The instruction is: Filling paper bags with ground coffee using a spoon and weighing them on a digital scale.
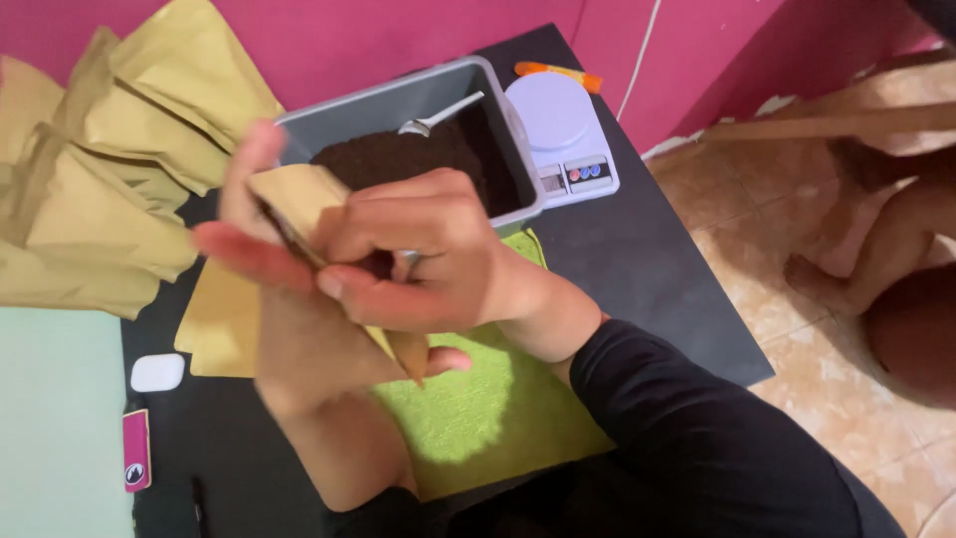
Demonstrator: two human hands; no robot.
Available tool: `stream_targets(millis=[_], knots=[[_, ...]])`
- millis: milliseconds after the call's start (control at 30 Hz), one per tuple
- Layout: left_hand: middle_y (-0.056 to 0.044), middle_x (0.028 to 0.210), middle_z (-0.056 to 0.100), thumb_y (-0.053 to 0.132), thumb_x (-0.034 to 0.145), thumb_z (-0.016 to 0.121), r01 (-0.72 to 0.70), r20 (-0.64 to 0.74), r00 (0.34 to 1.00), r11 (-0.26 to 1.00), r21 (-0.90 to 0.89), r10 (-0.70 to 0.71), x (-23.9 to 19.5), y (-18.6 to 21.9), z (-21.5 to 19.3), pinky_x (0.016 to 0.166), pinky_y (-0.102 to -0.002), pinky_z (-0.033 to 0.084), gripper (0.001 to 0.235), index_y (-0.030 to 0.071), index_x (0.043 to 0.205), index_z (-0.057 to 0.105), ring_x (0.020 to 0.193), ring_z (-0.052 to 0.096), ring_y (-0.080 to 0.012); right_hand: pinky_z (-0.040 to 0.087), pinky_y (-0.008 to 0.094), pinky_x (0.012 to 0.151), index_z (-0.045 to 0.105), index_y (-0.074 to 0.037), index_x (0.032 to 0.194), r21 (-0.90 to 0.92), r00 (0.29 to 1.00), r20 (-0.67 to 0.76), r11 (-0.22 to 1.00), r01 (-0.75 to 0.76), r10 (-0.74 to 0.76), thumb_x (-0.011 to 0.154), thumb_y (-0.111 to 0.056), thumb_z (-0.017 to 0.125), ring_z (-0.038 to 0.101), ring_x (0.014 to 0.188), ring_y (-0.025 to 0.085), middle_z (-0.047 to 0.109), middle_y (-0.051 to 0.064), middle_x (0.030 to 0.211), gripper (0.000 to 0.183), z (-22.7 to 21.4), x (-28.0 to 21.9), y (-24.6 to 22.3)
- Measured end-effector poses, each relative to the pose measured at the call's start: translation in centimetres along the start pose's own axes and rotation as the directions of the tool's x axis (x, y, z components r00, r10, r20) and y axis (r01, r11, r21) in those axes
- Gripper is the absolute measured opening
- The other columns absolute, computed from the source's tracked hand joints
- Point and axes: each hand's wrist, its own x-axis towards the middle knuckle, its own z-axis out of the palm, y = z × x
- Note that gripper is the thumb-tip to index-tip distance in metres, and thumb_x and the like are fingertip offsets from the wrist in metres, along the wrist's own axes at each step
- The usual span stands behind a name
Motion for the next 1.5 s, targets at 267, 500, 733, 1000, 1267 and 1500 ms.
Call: stream_targets(millis=[267,500,733,1000,1267,1500], knots=[[-0.02,0.154,0.033,0.047,0.084,0.092,0.191,0.157,0.97,0.981,-0.026,-0.185,2.9,1.8,-0.9,0.126,-0.049,0.042,0.117,0.002,0.155,0.01,0.146,0.036,-0.038,0.05,0.022,0.054,0.07,-0.002,0.091,0.022,0.939,0.171,0.951,-0.307,0.299,0.103,-0.016,0.062,0.064,0.059,0.013,0.069,0.009,0.079,0.021,-3.7,0.7,-1.7],[-0.017,0.16,0.024,0.048,0.094,0.091,-0.127,-0.009,0.992,0.991,0.038,0.127,2.8,0.3,0.5,0.128,-0.055,0.035,0.139,0.039,0.164,-0.029,0.15,0.035,-0.035,0.047,0.022,0.057,0.072,0.003,0.098,-0.168,0.904,-0.036,0.889,-0.425,0.425,0.092,-0.012,0.078,0.065,0.064,0.013,0.071,0.011,0.079,0.017,-4.2,-0.1,-2.5],[-0.022,0.163,0.021,0.067,0.107,0.075,-0.125,0.024,0.992,0.99,0.07,0.123,2.3,1.0,1.1,0.135,-0.061,0.02,0.122,0.044,0.163,-0.031,0.159,0.032,-0.0392,0.042,0.022,0.049,0.07,0.004,0.098,0.093,0.862,0.078,0.858,-0.506,0.5,0.099,-0.006,0.071,0.056,0.056,0.009,0.066,0.01,0.075,0.011,-3.8,-0.7,0.6],[-0.02,0.164,0.021,0.07,0.11,0.057,-0.15,0.072,0.986,0.989,-0.004,0.15,2.2,1.0,1.1,0.135,-0.066,0.022,0.101,0.048,0.165,-0.025,0.159,0.032,-0.0408,0.052,0.022,0.062,0.073,0.006,0.098,0.008,0.868,0.101,0.872,-0.489,0.486,0.097,-0.002,0.074,0.065,0.075,0.011,0.073,0.014,0.085,0.009,-5.2,-1.2,0.8],[-0.02,0.16,0.024,0.044,0.1,0.091,-0.185,0.123,0.975,0.983,-0.009,0.184,1.9,-0.7,2.5,0.135,-0.066,0.022,0.133,0.046,0.165,-0.025,0.155,0.036,-0.0427,0.047,0.021,0.056,0.064,0.0,0.085,-0.184,0.889,-0.06,0.87,-0.458,0.455,0.092,0.01,0.066,0.059,0.064,0.009,0.062,0.005,0.073,0.013,-3.7,-0.4,-0.3],[-0.019,0.148,0.028,0.067,0.105,0.079,-0.179,0.093,0.982,0.97,0.164,0.166,1.8,-1.9,3.0,0.128,-0.064,0.024,0.121,0.045,0.164,-0.024,0.145,0.036,-0.0394,0.049,0.018,0.054,0.06,-0.006,0.082,-0.354,0.837,0.033,0.789,-0.502,0.547,0.088,-0.005,0.066,0.065,0.058,0.005,0.066,0.002,0.066,0.009,-3.2,0.5,0.9]])
